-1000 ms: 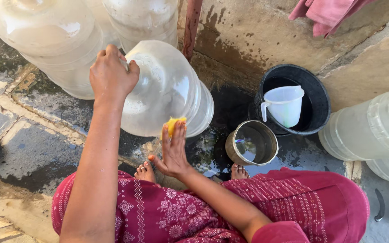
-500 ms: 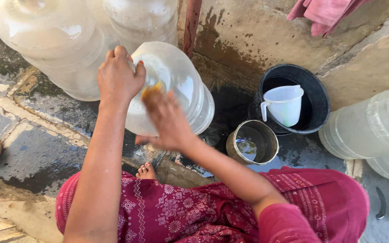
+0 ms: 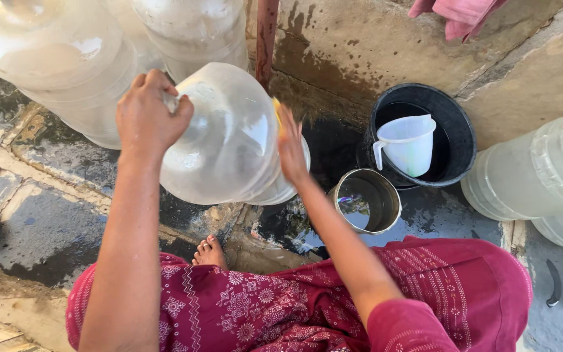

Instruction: The person scrubs the inside of a large plastic water dispenser bottle using a purple brush. They then scrub the exterior of the bottle with a yellow sponge while sitting on the ground. Finally, the person rinses the bottle by shaking it with water.

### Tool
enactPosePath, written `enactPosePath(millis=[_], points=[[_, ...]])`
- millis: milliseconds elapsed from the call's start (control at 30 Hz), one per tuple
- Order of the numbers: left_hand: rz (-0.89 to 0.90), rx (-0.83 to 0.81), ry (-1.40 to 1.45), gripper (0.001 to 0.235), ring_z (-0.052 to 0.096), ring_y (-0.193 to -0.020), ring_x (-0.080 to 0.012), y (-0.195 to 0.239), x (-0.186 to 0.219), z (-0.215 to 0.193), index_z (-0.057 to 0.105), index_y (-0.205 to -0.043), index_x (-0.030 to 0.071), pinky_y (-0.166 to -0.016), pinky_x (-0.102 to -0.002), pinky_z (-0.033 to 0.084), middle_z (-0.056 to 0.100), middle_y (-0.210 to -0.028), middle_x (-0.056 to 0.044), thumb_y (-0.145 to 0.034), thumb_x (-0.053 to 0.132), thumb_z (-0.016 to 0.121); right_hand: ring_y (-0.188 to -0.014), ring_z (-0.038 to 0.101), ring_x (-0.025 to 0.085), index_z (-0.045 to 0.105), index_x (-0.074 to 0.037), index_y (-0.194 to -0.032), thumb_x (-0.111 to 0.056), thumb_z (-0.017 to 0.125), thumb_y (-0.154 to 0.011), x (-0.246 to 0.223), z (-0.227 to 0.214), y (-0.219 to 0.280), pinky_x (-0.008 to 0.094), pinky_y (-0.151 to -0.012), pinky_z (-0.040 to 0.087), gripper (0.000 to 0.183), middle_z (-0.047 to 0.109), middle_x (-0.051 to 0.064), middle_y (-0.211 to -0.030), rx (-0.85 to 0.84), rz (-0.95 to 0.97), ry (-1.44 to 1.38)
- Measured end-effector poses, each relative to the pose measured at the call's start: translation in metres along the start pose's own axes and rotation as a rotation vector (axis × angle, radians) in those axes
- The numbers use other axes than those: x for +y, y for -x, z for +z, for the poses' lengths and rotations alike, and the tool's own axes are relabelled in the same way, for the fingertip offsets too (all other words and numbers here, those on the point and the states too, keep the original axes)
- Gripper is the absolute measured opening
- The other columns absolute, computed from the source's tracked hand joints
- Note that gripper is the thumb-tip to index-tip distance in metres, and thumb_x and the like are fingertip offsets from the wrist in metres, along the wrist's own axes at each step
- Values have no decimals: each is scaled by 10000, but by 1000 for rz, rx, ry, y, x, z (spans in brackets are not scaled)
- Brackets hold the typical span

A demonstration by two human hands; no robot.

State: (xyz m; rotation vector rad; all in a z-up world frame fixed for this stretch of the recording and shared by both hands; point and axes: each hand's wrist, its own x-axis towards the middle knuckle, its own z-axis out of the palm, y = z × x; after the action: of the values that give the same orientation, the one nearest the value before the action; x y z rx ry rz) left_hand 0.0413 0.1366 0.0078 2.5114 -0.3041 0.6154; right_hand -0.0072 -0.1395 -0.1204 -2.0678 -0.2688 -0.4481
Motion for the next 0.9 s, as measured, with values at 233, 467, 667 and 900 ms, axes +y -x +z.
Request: enactPosePath(millis=[233, 467, 667, 900], points=[[96, -62, 89, 226, 679, -868, -288, 6, -13, -18, 654, -965, 101, -780, -425, 530, 679, -996, -90, -863, 262, 775, -1649, 68, 333, 118, -12, -1661, -757, 121, -1033, -32, 34, 74, 480, -1356, 17, 975, 132, 213, -1738, 166, -197, -42], [132, -175, 153, 218, 684, -895, -240, 8, -23, -28, 678, -925, 87, -811, -388, 538, 695, -997, -75, -855, 268, 777, -1624, 182, 343, 281, -116, -1645, -798, 31, -987, 95, 22, 40, 463, -1330, 85, 980, 277, 126, -1724, 19, 184, -86], [106, -206, 150, 141, 680, -934, -163, 8, -44, -30, 702, -922, 86, -809, -344, 541, 702, -1006, -51, -873, 201, 769, -1570, 75, 334, 236, -99, -1624, -751, 41, -950, 210, 26, 103, 474, -1213, -21, 958, 193, 129, -1708, 17, 566, 44], [-7, -196, 216, 156, 678, -862, -177, 12, -64, -35, 670, -981, 26, -757, -332, 558, 684, -1001, -95, -882, 91, 772, -1615, 99, 314, 213, -71, -1639, -830, -16, -929, 98, 64, 59, 443, -1300, 23, 1064, 171, 123, -1733, 97, 423, -220]])
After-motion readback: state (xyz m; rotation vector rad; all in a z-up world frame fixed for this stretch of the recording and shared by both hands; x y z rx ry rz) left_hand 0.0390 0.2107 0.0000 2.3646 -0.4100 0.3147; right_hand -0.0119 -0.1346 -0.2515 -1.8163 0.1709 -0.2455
